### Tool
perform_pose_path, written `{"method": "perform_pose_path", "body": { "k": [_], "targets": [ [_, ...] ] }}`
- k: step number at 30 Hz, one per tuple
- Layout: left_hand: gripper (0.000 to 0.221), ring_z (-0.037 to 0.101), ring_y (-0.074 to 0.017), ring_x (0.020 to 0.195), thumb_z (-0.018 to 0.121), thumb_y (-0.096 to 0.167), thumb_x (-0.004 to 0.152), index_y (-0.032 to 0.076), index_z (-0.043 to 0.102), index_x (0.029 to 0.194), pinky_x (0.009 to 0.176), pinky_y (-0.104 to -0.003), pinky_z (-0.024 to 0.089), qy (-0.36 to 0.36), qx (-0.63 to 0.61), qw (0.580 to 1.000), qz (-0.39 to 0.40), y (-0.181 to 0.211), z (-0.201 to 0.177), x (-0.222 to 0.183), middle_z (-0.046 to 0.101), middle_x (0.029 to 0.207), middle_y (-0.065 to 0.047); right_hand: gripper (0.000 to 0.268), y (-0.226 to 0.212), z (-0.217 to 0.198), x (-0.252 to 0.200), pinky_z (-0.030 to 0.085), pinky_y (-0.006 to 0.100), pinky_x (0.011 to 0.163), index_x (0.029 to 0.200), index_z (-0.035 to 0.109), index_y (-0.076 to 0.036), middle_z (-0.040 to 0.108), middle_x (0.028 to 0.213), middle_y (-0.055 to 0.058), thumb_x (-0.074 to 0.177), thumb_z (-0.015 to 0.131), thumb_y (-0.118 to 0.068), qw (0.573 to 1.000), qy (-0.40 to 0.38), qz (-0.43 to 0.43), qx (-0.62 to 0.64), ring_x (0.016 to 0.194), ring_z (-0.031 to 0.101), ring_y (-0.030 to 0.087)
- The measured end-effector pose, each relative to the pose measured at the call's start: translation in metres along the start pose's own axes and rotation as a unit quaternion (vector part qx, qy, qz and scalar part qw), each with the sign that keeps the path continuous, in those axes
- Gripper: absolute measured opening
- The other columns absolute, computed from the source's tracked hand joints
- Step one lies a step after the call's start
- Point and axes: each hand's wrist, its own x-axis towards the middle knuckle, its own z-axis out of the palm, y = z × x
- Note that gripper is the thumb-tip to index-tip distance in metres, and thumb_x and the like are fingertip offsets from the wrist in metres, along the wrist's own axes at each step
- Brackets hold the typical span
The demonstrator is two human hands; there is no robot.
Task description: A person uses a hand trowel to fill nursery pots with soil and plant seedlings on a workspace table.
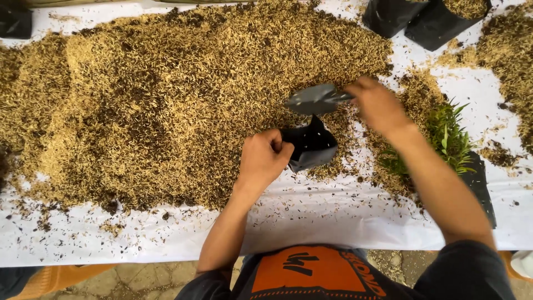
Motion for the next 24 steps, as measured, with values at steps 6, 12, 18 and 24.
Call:
{"method": "perform_pose_path", "body": {
  "k": [6, 12, 18, 24],
  "targets": [
    [0.021, 0.043, -0.0087, 0.045, 0.063, -0.002, 0.085, 0.012, 0.058, 0.069, 0.042, -0.022, 0.040, -0.077, 0.035, 0.995, -0.053, 0.029, -0.023, 0.006, 0.054, 0.056, 0.000, 0.056, 0.149, -0.038, -0.001, 0.063, 0.041, 0.099, 0.133, 0.074, -0.016, 0.076, 0.116, 0.011, 0.082, 0.073, 0.008, 0.962, 0.057, 0.036, -0.264, 0.107, 0.073, 0.029],
    [0.019, 0.045, -0.0069, 0.041, 0.062, 0.002, 0.089, 0.011, 0.059, 0.073, 0.038, -0.019, 0.039, -0.095, 0.049, 0.994, -0.006, 0.021, -0.022, 0.007, 0.060, 0.059, -0.002, 0.027, 0.307, -0.010, -0.007, 0.049, 0.012, 0.080, 0.120, 0.072, -0.050, 0.064, 0.099, -0.020, 0.101, 0.065, -0.032, 0.773, 0.105, 0.049, -0.624, 0.097, 0.061, 0.005],
    [0.020, 0.050, -0.0074, 0.044, 0.061, 0.008, 0.094, 0.013, 0.056, 0.075, 0.038, -0.023, 0.040, -0.097, 0.038, 0.994, 0.021, 0.021, -0.024, 0.008, 0.062, 0.061, 0.000, 0.031, 0.196, -0.002, 0.029, 0.066, 0.040, 0.095, 0.127, 0.075, -0.025, 0.078, 0.107, 0.004, 0.098, 0.072, -0.013, 0.947, -0.045, 0.090, -0.304, 0.102, 0.074, 0.025],
    [0.023, 0.045, -0.0063, 0.039, 0.058, 0.008, 0.100, 0.010, 0.061, 0.078, 0.037, -0.023, 0.038, -0.131, 0.020, 0.991, -0.012, 0.025, -0.024, 0.008, 0.058, 0.056, -0.001, 0.042, 0.036, -0.014, 0.040, 0.051, 0.049, 0.111, 0.132, 0.066, -0.006, 0.065, 0.125, 0.021, 0.097, 0.057, 0.014, 0.987, -0.117, 0.073, 0.078, 0.119, 0.062, 0.037]
  ]
}}
